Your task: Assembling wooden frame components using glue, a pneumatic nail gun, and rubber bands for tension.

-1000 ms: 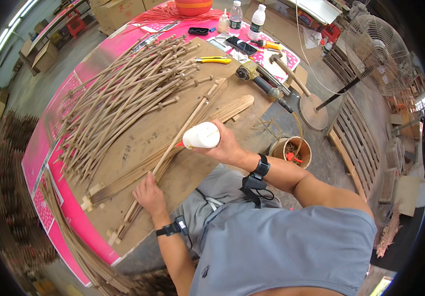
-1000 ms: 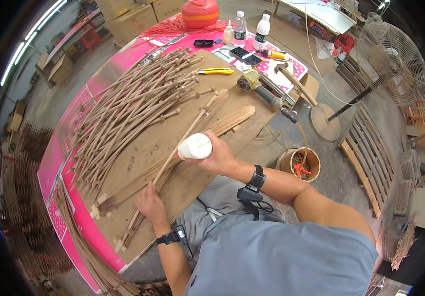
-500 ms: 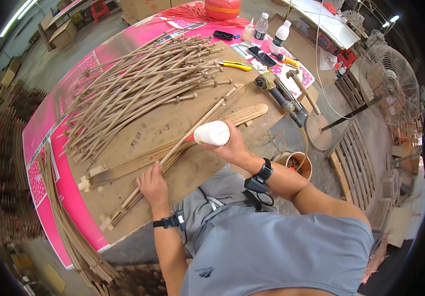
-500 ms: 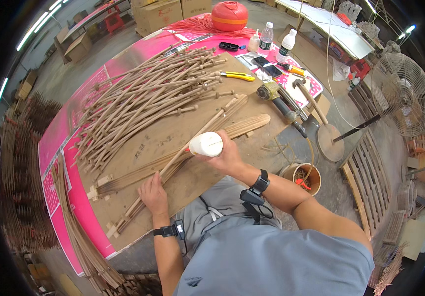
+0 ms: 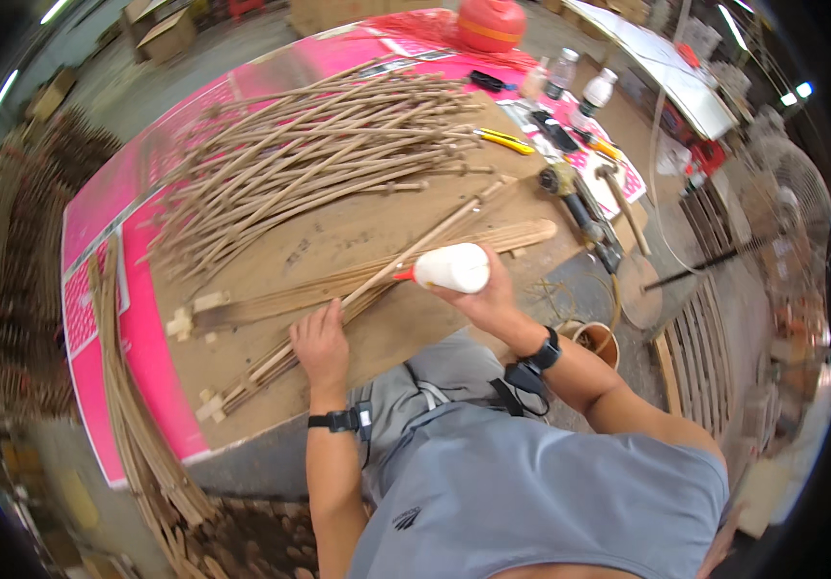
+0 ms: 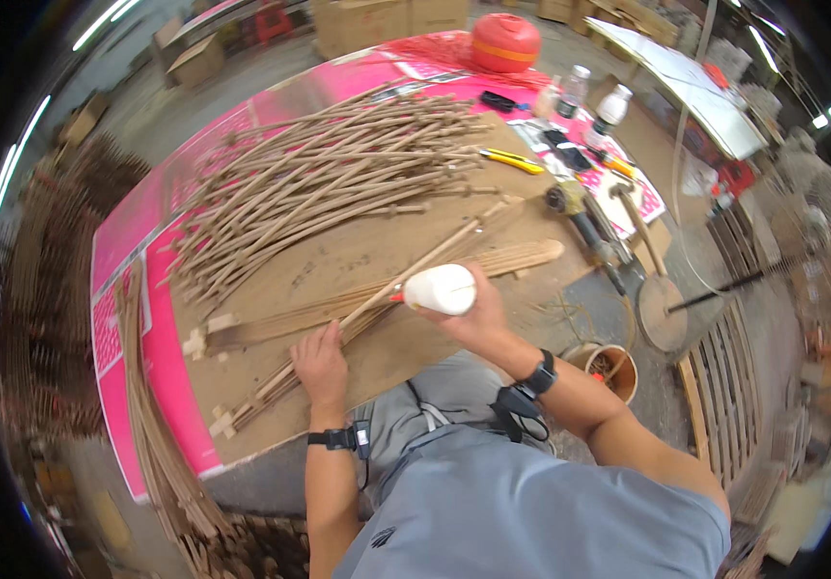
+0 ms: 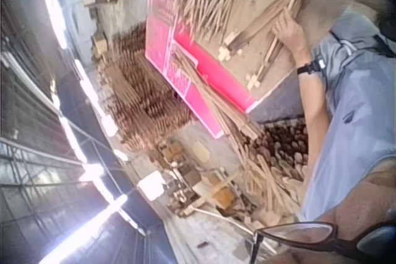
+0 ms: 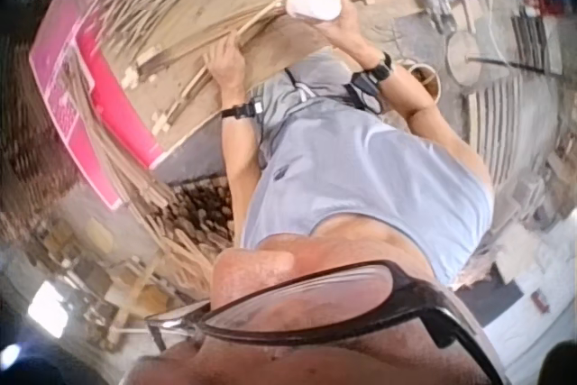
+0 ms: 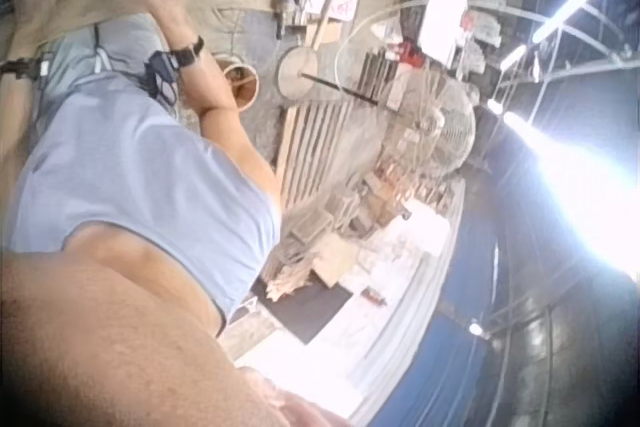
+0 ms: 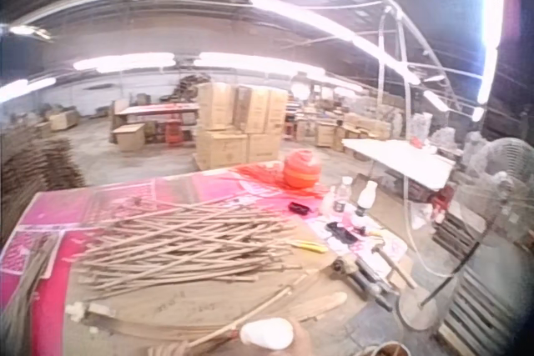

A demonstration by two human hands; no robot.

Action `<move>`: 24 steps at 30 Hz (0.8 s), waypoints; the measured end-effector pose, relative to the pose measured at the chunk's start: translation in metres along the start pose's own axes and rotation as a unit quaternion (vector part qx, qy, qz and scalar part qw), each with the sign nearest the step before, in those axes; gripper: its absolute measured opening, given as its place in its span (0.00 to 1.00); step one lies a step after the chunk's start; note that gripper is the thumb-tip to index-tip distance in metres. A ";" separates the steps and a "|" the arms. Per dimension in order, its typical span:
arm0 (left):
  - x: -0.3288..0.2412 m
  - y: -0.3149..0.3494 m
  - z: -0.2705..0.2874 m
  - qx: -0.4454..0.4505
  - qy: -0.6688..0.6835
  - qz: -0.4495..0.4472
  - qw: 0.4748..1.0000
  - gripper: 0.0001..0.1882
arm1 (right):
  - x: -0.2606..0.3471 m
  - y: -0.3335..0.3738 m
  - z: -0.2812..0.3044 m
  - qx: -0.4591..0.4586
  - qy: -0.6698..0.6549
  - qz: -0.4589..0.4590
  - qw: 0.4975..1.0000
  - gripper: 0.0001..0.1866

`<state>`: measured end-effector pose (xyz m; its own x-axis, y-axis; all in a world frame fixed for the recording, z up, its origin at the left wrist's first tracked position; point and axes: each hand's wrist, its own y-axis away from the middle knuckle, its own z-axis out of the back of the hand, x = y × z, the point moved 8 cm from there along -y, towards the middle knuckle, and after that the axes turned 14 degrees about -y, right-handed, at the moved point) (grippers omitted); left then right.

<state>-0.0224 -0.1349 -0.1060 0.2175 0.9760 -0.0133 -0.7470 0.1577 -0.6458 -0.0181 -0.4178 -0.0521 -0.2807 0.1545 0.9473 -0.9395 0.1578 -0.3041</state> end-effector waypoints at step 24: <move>0.010 -0.032 0.011 0.042 0.135 0.054 0.988 0.14 | 0.064 0.054 -0.214 0.287 -0.122 0.056 0.948 0.36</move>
<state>-0.0031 -0.1286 -0.0771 0.2858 0.9137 -0.2890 -0.8219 0.0787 -0.5641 -0.0450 -0.1905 -0.0300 -0.3553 -0.1027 0.9291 -0.8337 -0.4147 -0.3647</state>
